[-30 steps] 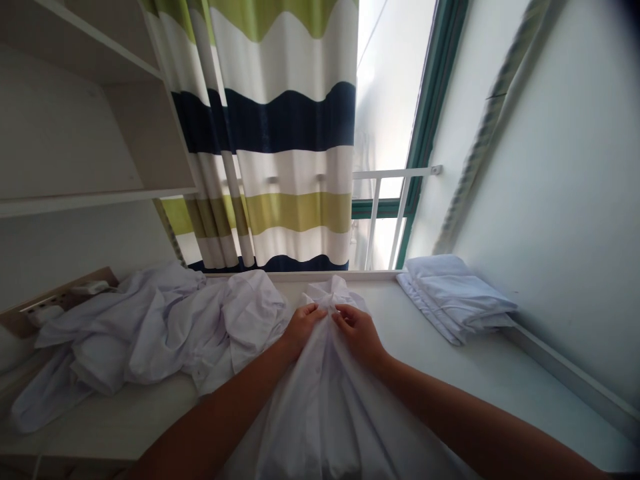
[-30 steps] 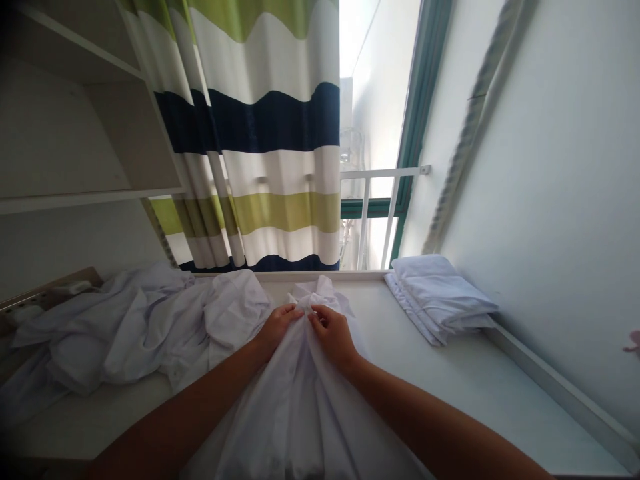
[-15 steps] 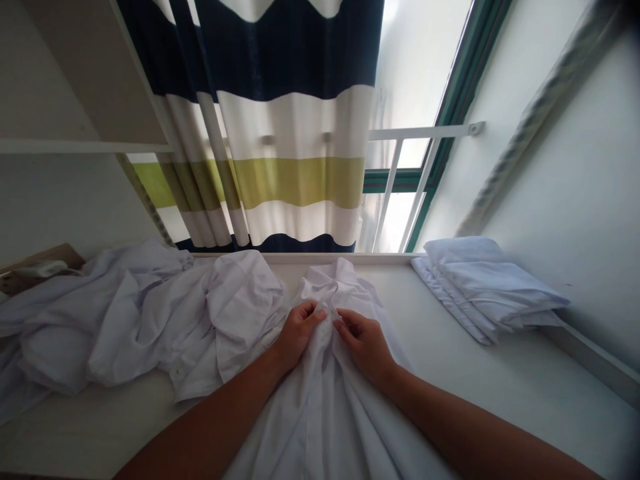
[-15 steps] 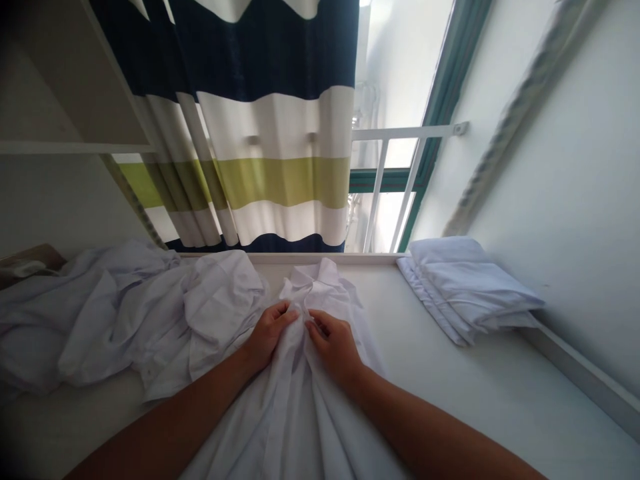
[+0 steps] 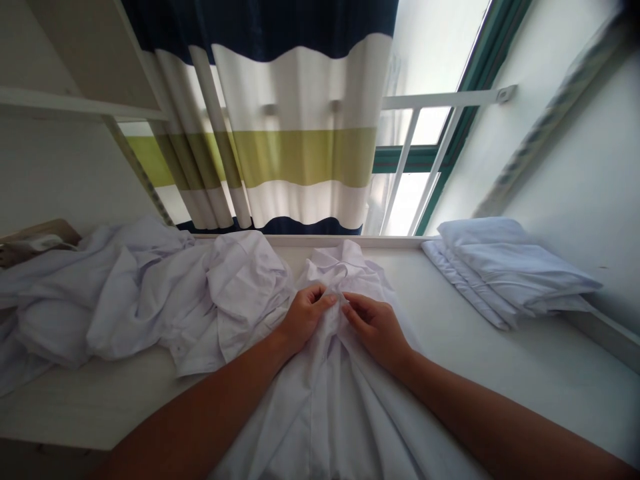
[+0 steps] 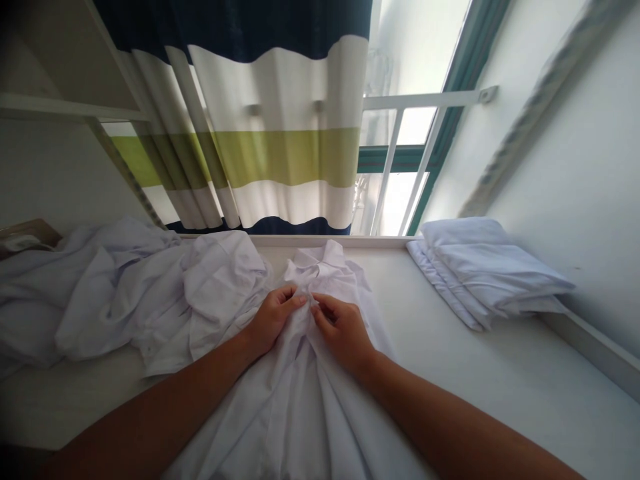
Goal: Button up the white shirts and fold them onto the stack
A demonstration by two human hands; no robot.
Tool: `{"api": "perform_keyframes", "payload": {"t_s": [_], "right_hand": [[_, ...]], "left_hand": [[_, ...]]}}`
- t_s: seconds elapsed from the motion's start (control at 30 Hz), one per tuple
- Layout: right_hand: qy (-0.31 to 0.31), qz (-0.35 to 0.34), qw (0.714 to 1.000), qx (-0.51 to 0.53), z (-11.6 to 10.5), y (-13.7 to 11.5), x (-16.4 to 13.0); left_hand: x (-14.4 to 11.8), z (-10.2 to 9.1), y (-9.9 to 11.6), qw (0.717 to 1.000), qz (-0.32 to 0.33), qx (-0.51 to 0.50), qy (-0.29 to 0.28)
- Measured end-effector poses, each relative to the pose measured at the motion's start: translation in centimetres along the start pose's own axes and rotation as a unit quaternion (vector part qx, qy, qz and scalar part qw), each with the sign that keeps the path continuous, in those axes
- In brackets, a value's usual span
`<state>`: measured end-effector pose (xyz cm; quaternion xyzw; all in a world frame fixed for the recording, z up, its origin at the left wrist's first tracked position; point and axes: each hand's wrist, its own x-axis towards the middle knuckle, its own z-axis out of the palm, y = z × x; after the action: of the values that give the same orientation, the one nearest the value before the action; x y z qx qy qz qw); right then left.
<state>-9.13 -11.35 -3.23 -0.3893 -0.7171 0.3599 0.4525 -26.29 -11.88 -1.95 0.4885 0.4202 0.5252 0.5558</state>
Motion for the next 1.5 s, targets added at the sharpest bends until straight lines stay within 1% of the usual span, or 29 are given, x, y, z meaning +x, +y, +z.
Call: {"api": "perform_keyframes", "payload": {"t_s": [0.23, 0.37, 0.57, 0.73, 0.87, 1.0, 1.1, 1.27, 1.37, 1.5], "right_hand": [[-0.020, -0.067, 0.996, -0.048, -0.5, 0.3, 0.0], [-0.029, -0.074, 0.993, -0.085, -0.6, 0.2, 0.0], [-0.013, -0.071, 0.991, -0.116, -0.4, 0.2, 0.1], [-0.005, -0.124, 0.978, -0.165, -0.2, 0.3, 0.1], [0.002, -0.164, 0.965, -0.206, -0.2, 0.4, 0.3], [0.013, -0.189, 0.957, -0.221, -0.5, 0.6, 0.5], [0.011, -0.191, 0.953, -0.235, -0.7, 0.8, 0.5], [0.005, -0.187, 0.948, -0.256, -0.8, 1.2, 0.5], [0.004, -0.194, 0.945, -0.264, -0.8, 1.0, 0.4], [-0.006, -0.202, 0.939, -0.279, -0.9, 0.7, 0.4]], "left_hand": [[0.0, -0.2, -0.2, 1.000, -0.018, -0.021, -0.009], [0.0, -0.3, -0.2, 1.000, -0.014, -0.014, -0.006], [0.1, -0.2, -0.7, 1.000, -0.009, -0.005, 0.000], [0.1, -0.2, -0.9, 1.000, -0.007, 0.001, 0.004], [0.1, -0.3, -1.2, 1.000, 0.008, 0.004, -0.005], [0.2, -0.4, -1.4, 0.999, 0.030, 0.011, -0.017], [0.1, -0.4, -1.4, 0.999, 0.037, 0.021, -0.026], [-0.1, -0.7, -1.2, 0.998, 0.022, 0.031, -0.049], [-0.3, -0.6, -1.1, 0.998, 0.040, 0.044, -0.035], [-0.4, -0.2, -1.1, 0.991, 0.074, 0.102, -0.032]]}}
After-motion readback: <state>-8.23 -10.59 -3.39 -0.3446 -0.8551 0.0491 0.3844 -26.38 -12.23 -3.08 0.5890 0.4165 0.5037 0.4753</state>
